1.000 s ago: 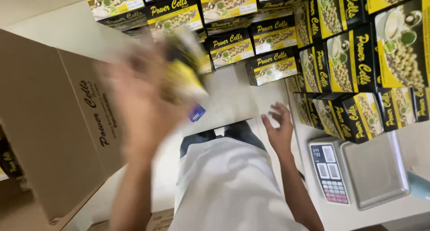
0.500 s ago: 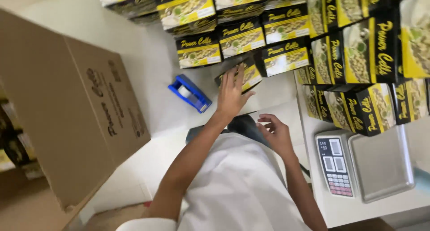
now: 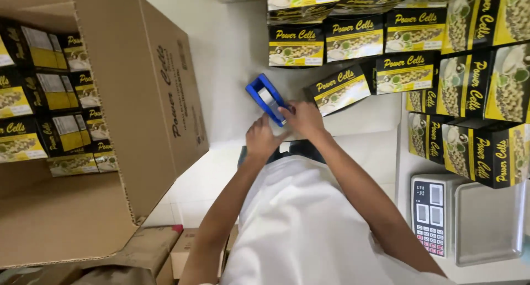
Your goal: Packing individual product boxes into larger cardboard cartons and applying tape.
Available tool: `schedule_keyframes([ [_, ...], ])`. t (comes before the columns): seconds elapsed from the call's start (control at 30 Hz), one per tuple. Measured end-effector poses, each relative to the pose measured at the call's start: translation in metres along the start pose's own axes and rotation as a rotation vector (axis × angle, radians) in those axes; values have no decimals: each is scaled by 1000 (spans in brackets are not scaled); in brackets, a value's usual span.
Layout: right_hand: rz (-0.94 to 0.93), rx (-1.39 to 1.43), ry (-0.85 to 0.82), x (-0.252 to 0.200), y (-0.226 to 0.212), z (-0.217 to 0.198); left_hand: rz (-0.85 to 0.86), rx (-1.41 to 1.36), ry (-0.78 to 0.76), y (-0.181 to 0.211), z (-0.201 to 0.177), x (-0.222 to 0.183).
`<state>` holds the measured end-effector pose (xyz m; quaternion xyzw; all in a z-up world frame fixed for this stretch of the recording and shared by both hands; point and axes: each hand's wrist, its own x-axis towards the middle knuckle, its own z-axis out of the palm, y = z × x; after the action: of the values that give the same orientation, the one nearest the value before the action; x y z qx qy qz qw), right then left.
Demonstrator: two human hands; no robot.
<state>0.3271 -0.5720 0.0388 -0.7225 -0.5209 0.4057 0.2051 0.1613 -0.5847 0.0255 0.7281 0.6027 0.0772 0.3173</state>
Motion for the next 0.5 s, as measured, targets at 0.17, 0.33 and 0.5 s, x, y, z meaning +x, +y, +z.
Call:
schedule_keyframes([
  [0.17,-254,-86,96,10,47,35,-60,-132,-11,-21,28,3],
  [0.33,-36,253,-44,-12,52,31,-25,-143,-1,-24,31,7],
  [0.5,107,656,-178,-23,57,17,-36,-145,-57,-25,31,10],
])
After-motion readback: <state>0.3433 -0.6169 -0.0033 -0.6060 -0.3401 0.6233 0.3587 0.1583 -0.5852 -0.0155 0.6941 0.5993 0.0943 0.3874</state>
